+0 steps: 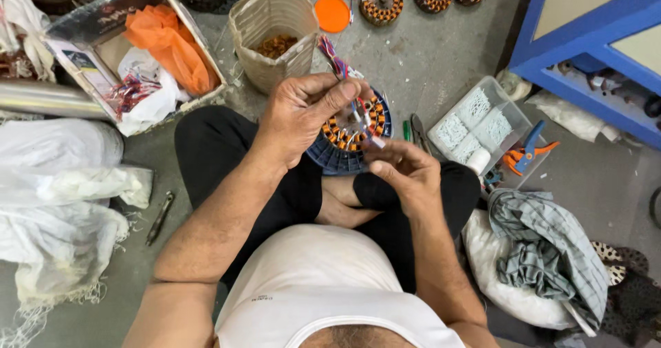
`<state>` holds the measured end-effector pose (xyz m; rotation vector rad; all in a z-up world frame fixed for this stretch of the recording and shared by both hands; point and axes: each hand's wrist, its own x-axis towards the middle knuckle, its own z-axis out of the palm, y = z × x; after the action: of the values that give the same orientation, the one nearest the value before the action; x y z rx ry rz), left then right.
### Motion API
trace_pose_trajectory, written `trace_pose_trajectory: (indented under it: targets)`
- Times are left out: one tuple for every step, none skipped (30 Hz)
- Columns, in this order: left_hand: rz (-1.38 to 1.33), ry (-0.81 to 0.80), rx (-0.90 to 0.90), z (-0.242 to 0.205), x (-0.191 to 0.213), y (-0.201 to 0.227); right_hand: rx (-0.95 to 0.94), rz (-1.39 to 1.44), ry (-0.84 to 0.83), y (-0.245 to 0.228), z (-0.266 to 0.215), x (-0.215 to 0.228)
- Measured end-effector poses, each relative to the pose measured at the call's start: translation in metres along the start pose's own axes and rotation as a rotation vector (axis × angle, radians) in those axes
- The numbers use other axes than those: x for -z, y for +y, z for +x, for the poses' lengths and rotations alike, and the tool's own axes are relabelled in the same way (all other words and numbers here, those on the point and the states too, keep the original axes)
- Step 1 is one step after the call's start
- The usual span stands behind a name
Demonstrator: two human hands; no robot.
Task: The person sits on the floor and assembles an electrical stator by inserting and securing multi-colored wires into the copper windings. They use scissors to trim the wires and a small metal tool to tuck and secure the connections within the stator slots.
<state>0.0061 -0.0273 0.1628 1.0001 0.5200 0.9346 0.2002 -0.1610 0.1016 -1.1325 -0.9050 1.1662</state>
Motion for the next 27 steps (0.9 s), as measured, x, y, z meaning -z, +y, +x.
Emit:
trace_pose_trajectory:
  targets:
    - [0.031, -0.001, -0.023, -0.005, 0.001, -0.001, 0.003, -0.066, -0.047, -0.007, 0.0, -0.001]
    - [0.064, -0.004, -0.049, -0.008, 0.003, -0.001, 0.041, -0.037, -0.06, -0.014, 0.003, -0.003]
    - [0.096, -0.008, -0.075, -0.012, 0.003, -0.001, 0.079, -0.009, -0.072, -0.022, 0.006, -0.004]
    - [0.096, -0.013, -0.085, -0.013, 0.002, -0.001, 0.121, 0.018, -0.085, -0.03, 0.01, -0.005]
    - [0.096, -0.019, -0.094, -0.015, 0.001, 0.0, 0.142, -0.018, -0.108, -0.036, 0.015, -0.007]
    - [0.097, -0.026, -0.105, -0.016, -0.002, 0.0, 0.164, -0.054, -0.132, -0.04, 0.019, -0.008]
    - [0.174, -0.038, -0.145, -0.017, -0.004, 0.001, 0.187, -0.09, -0.155, -0.042, 0.021, -0.011]
    - [0.253, -0.05, -0.184, -0.018, -0.005, 0.001, 0.153, -0.144, -0.122, -0.039, 0.023, -0.016]
    - [0.332, -0.061, -0.222, -0.019, -0.007, 0.002, 0.118, -0.197, -0.088, -0.033, 0.025, -0.022]
    - [0.308, -0.062, -0.207, -0.02, -0.008, 0.002, 0.085, -0.249, -0.056, -0.028, 0.026, -0.026]
    - [0.284, -0.064, -0.192, -0.022, -0.01, 0.001, 0.043, -0.227, -0.04, -0.023, 0.024, -0.027]
    - [0.262, -0.063, -0.178, -0.023, -0.01, 0.001, 0.002, -0.205, -0.027, -0.017, 0.023, -0.028]
    - [0.219, -0.024, -0.128, -0.025, -0.01, 0.001, -0.039, -0.182, -0.014, -0.012, 0.02, -0.028]
    - [0.176, 0.017, -0.083, -0.027, -0.009, 0.001, -0.033, -0.244, -0.016, -0.009, 0.017, -0.027]
    - [0.132, 0.059, -0.039, -0.028, -0.008, 0.0, -0.027, -0.306, -0.018, -0.007, 0.012, -0.025]
    - [0.165, 0.056, -0.052, -0.03, -0.007, -0.001, -0.022, -0.369, -0.022, -0.006, 0.008, -0.024]
    - [0.197, 0.054, -0.064, -0.031, -0.007, -0.003, -0.014, -0.332, -0.07, -0.005, 0.006, -0.023]
    - [0.228, 0.051, -0.072, -0.033, -0.007, -0.006, -0.011, -0.295, -0.114, -0.005, 0.001, -0.022]
    - [0.234, 0.03, -0.108, -0.035, -0.007, -0.009, -0.008, -0.258, -0.158, -0.006, 0.0, -0.02]
    - [0.236, 0.005, -0.137, -0.037, -0.008, -0.013, 0.034, -0.312, -0.212, -0.01, 0.0, -0.016]
    - [0.237, -0.02, -0.167, -0.038, -0.009, -0.016, 0.076, -0.366, -0.266, -0.016, 0.001, -0.01]
    - [0.282, -0.03, -0.154, -0.04, -0.009, -0.018, 0.117, -0.42, -0.315, -0.022, 0.001, -0.006]
    - [0.327, -0.041, -0.141, -0.042, -0.008, -0.019, 0.082, -0.331, -0.24, -0.025, 0.003, -0.005]
    - [0.369, -0.052, -0.126, -0.043, -0.008, -0.02, 0.047, -0.243, -0.162, -0.029, 0.003, -0.005]
    - [0.376, -0.052, -0.081, -0.045, -0.009, -0.021, 0.012, -0.156, -0.084, -0.033, 0.004, -0.004]
    - [0.385, -0.052, -0.037, -0.045, -0.01, -0.022, 0.023, -0.14, -0.087, -0.037, 0.007, -0.004]
    - [0.395, -0.053, 0.006, -0.046, -0.012, -0.022, 0.035, -0.125, -0.09, -0.04, 0.01, -0.005]
